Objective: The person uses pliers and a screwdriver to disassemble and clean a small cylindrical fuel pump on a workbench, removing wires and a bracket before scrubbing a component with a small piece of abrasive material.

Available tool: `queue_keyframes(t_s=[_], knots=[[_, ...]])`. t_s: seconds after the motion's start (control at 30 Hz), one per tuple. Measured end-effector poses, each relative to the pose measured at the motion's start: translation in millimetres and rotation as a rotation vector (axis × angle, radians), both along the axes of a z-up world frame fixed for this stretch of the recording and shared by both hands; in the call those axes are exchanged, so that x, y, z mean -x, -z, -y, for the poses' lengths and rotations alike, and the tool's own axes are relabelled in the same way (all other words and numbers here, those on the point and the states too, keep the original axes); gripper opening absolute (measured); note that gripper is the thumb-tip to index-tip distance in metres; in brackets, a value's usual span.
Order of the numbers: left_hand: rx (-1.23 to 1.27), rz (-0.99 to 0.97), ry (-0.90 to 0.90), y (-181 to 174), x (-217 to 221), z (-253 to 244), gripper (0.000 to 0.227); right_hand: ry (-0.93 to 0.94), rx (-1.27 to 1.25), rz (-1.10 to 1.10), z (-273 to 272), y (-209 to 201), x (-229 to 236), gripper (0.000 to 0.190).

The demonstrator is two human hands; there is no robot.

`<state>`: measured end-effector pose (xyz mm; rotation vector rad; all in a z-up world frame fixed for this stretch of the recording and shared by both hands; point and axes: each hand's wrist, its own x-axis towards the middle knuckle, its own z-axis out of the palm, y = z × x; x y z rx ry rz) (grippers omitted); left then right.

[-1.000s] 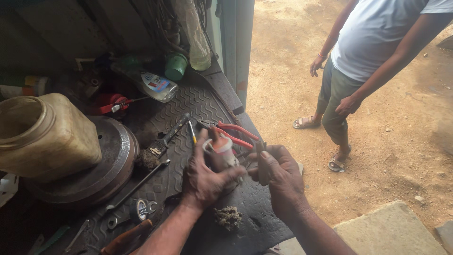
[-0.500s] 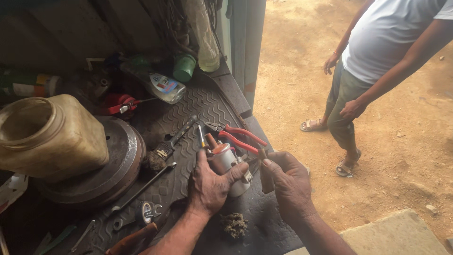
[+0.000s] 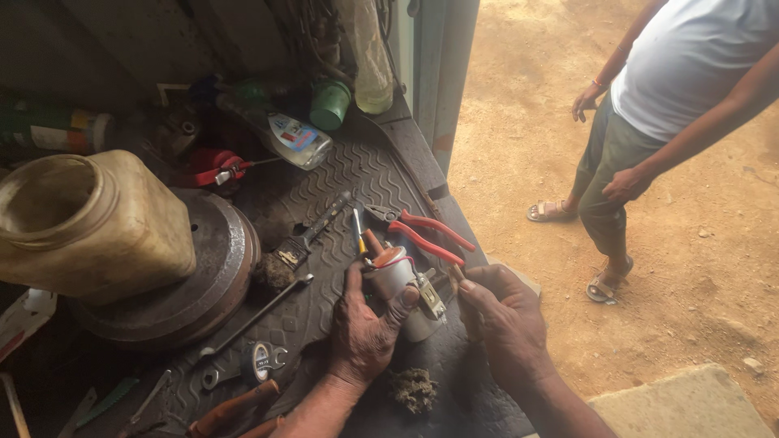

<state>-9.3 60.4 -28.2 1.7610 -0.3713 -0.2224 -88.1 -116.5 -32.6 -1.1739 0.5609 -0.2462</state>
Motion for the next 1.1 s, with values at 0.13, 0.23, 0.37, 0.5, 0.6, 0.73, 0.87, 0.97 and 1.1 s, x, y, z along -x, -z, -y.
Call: queue_keyframes(t_s=[0.13, 0.23, 0.37, 0.5, 0.6, 0.73, 0.87, 0.97, 1.1], knots=[[0.067, 0.028, -0.026, 4, 3, 1, 0.086, 0.019, 0.042, -0.004, -3, -2, 1, 0.018], [0.147, 0.011, -0.026, 7, 1, 4, 0.088, 0.021, 0.101, -0.001, -4, -10, -2, 0.019], [0.084, -0.029, -0.045, 7, 0, 2, 0.087, -0.033, 0.252, 0.130, -7, -24, -18, 0.016], [0.018, -0.004, -0.070, 8, 0, 3, 0.088, -0.015, 0.839, 0.234, -13, -36, -23, 0.008], [-0.008, -0.024, -0.073, 8, -2, 4, 0.090, 0.022, 1.028, 0.276, -16, -44, -21, 0.004], [-0.039, 0.052, -0.085, 10, -2, 1, 0.092, -0.016, 1.165, 0.284, -13, -49, -25, 0.006], [0.082, -0.042, -0.058, 13, -3, 6, 0.094, -0.052, 1.303, 0.391, -7, -44, -30, 0.011], [0.128, -0.078, -0.057, 14, -2, 7, 0.090, -0.036, 1.224, 0.342, -9, -42, -20, 0.009], [0.066, -0.007, -0.074, 13, -3, 6, 0.088, -0.102, 1.210, 0.328, -5, -43, -22, 0.008]])
